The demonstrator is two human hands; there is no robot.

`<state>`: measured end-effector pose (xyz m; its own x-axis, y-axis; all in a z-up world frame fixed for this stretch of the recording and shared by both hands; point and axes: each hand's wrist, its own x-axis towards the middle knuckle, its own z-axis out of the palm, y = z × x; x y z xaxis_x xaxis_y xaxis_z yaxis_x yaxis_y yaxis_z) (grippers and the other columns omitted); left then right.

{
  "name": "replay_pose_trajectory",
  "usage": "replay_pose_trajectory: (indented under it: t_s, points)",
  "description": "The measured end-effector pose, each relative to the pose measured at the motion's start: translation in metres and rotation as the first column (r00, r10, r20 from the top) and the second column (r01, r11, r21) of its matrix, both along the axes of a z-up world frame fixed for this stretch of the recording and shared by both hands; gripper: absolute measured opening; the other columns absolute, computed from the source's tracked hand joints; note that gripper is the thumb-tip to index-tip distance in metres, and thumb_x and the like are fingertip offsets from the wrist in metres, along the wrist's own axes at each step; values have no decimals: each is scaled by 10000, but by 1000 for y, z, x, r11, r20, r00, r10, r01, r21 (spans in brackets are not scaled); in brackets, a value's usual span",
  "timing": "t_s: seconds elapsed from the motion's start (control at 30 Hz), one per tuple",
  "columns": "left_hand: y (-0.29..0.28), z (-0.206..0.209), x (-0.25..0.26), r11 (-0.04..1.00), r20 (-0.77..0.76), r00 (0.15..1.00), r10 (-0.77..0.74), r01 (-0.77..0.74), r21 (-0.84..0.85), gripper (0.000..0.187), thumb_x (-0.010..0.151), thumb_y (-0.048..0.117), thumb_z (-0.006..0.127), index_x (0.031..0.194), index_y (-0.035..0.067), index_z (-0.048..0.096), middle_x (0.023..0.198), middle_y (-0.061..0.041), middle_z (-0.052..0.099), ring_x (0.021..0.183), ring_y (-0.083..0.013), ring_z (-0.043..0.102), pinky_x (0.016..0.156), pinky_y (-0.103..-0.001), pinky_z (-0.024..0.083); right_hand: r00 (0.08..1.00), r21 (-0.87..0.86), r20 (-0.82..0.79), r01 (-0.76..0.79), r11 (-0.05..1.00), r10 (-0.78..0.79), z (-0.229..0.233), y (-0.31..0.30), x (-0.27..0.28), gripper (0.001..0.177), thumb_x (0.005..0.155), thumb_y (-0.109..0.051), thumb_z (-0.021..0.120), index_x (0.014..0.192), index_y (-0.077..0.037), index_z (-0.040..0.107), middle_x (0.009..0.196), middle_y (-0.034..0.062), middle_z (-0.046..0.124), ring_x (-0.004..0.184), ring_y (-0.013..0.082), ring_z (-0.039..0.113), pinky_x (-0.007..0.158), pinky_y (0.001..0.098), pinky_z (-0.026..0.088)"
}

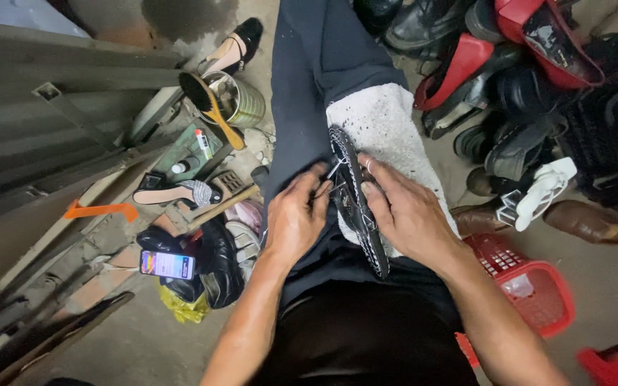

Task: The person sits on the floor and sews a black slip-on shoe using a needle and white thread. They repeatedly pull the thread through the shoe's sole and upper, tightening the stitches. A smartphone is visible on the floor nearby.

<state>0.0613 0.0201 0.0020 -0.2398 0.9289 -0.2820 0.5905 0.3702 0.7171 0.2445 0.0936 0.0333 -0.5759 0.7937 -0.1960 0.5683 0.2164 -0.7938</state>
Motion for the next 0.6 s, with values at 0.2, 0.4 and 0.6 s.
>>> replay_pose_trajectory:
  t_s: [0.2,0.4,0.6]
  points:
    - [2,2,-4,1000,283,959,25,-20,-21,371,930,21,559,1224,158,741,918,-109,794,973,-433,724,740,-480,602,993,-104,110,40,994,-28,-13,-2,9,326,1031,-240,555,1290,-90,686,1213,176,734,1107,388,687,886,534,568]
    - [8,-4,0,999,312,950,34,-25,-30,432,880,-7,568,1218,170,769,820,-152,776,863,-445,731,626,-464,595,997,-4,67,47,999,-47,-38,-23,33,262,987,-155,623,1198,-70,753,1063,148,787,952,351,748,744,465,607]
    - [2,-22,13,1000,326,945,27,-24,-13,416,858,3,571,1179,156,785,875,-139,793,844,-440,736,662,-492,602,979,178,202,-57,982,20,-63,-61,66,321,978,-217,590,1260,-227,742,1030,13,794,920,216,754,733,345,607]
